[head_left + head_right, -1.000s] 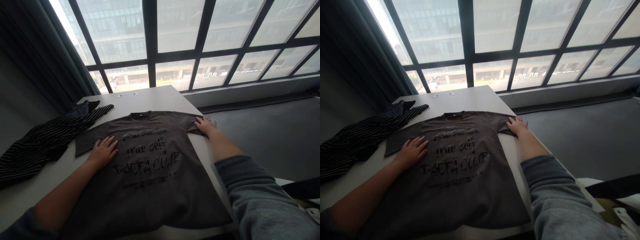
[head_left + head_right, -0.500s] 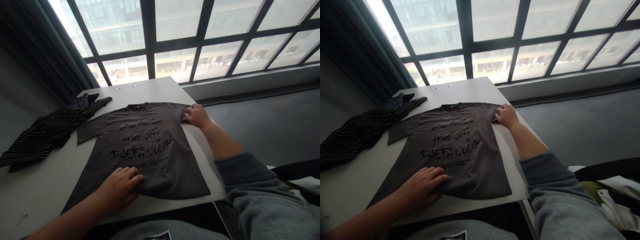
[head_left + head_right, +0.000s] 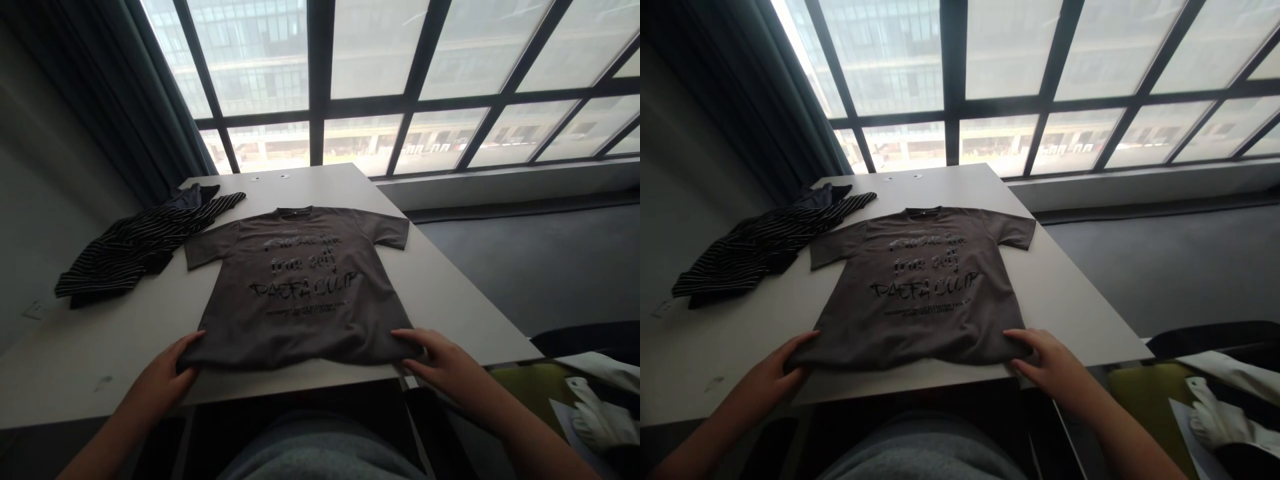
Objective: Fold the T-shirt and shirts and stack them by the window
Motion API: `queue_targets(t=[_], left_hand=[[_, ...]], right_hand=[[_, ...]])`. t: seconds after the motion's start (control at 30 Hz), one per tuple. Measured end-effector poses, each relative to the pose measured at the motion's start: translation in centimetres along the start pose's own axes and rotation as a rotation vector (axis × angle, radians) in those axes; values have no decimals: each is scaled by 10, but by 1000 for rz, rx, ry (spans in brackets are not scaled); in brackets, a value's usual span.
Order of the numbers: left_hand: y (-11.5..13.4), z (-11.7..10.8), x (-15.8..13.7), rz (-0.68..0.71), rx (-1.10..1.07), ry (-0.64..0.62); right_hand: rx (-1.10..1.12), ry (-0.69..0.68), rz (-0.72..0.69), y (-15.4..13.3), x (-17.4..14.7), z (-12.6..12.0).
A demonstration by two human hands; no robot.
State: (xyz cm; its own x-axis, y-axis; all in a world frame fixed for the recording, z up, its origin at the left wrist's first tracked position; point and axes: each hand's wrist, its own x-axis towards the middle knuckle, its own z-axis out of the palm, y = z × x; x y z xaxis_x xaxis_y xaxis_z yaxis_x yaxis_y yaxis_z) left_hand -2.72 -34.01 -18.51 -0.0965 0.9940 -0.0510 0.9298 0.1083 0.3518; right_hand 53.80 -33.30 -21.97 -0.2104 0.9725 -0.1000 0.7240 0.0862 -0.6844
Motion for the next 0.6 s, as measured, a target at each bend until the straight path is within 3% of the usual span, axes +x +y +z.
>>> queue_targets(t=[0.17,0.4,0.5,0.6], left_hand=[[16,-15,2,-90,-233,57],[31,-43,6,-206,-788,6],[23,-55,-2,-209,-840,-82],[3,-54,-17,-222,-728,-176]], right_hand=[[114,169,55,-7,7,-6],[697,264,158,-19,25,-28],[696,244,195,-26,23,-39],[499,129,243,-19,12,-41]])
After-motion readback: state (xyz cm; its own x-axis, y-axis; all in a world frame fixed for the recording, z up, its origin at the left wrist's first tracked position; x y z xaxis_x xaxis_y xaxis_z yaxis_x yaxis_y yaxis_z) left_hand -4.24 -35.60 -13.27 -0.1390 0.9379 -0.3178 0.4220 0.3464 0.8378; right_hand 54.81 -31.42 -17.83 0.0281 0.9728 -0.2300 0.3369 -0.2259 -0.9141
